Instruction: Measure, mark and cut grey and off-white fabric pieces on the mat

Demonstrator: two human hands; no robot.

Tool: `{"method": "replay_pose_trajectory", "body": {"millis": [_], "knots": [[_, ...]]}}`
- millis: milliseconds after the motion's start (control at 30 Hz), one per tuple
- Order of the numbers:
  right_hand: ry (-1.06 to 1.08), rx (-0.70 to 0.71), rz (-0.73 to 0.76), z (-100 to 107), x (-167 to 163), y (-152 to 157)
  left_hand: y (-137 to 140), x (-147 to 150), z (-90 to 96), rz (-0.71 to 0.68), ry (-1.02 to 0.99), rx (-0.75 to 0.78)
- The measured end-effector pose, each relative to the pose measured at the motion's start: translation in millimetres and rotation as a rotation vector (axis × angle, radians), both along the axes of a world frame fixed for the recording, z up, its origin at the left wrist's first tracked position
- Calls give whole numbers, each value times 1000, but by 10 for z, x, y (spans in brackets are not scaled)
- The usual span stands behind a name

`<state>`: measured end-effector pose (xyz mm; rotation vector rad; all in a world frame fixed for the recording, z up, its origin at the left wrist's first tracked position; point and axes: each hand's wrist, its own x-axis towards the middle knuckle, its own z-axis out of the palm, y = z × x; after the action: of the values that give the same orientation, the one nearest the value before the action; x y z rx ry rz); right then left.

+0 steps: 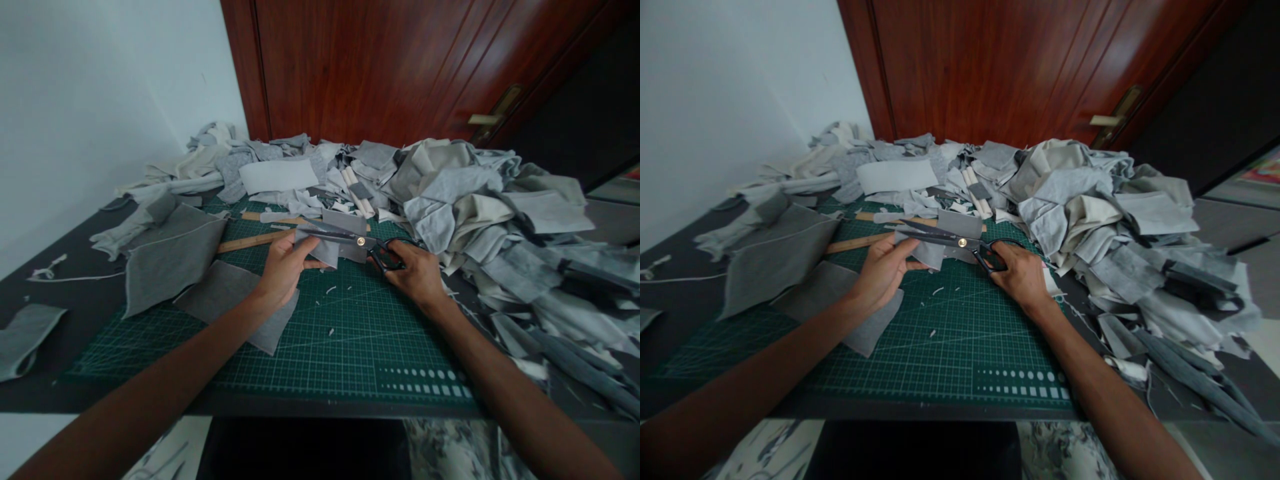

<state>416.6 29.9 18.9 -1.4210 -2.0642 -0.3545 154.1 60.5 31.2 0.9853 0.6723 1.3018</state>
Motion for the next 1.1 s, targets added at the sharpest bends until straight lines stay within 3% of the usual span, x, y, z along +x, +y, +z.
{"method": "replay_pose_trajectory", "body": {"millis": [733,1100], "knots": [[-14,32,-2,-51,22,7,-13,24,20,-8,5,-32],[250,-97,-61,-24,-15,40,-3,21,-1,38,-1,-30]]}}
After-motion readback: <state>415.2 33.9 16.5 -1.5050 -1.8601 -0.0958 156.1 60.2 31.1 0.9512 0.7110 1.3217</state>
